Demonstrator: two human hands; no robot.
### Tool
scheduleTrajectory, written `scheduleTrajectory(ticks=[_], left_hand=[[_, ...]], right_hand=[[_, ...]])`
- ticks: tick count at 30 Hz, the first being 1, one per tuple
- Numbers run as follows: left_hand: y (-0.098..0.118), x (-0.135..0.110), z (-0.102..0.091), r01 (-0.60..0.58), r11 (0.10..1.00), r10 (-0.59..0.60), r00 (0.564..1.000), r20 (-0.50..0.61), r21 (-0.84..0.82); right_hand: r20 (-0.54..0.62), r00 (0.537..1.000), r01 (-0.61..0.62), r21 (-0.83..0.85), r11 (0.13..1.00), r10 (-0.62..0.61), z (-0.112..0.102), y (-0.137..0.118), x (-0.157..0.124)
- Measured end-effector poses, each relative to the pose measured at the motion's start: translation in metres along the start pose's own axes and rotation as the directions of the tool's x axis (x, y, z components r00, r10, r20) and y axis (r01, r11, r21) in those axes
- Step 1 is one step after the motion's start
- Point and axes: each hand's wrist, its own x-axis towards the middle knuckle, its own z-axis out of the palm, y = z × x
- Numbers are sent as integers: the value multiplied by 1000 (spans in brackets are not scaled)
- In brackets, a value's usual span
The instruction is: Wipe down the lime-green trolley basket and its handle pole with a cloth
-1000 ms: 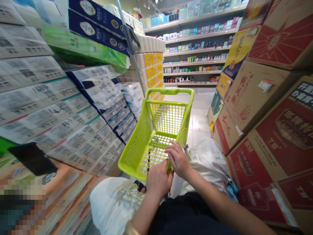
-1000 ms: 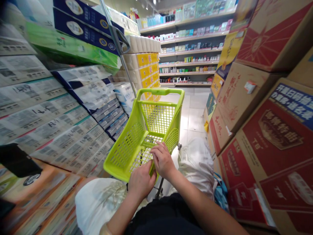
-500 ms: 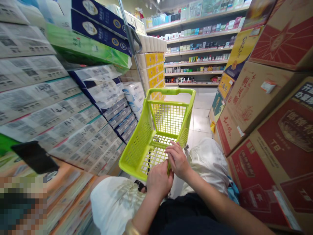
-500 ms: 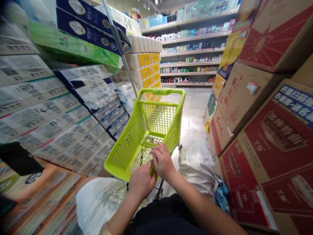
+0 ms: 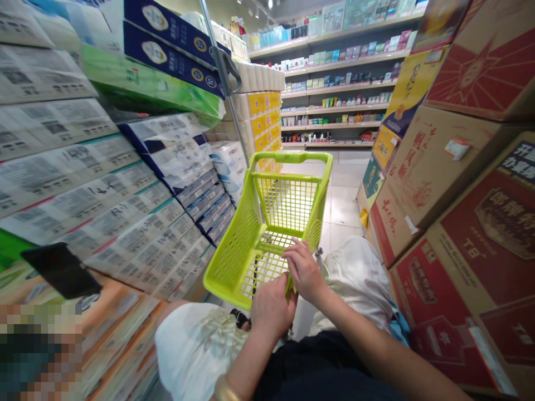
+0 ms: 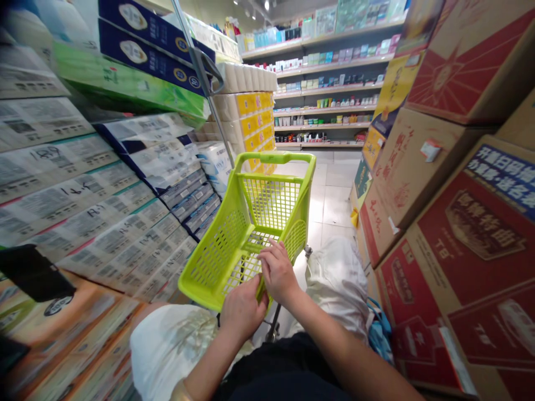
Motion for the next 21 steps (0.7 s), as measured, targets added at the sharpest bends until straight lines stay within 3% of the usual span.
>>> scheduleTrajectory(ticks=[4, 11, 18, 21], left_hand=[[-1, 1, 4, -5, 1000, 6, 999, -33, 9], [-1, -1, -1, -5, 1000, 5, 1000, 5, -1], [-2, 0, 3, -5, 1000, 6, 1000, -27, 18], [-2, 0, 3, -8, 1000, 8, 999, -31, 11]], right_hand=[[-64, 996, -65, -20, 998, 63, -3, 14, 18], [25, 1000, -16, 11, 1000, 16, 5, -13, -16], [-69, 997, -45, -30, 999, 43, 3, 16, 20], [-77, 995, -63, -22, 998, 61, 4, 12, 15]])
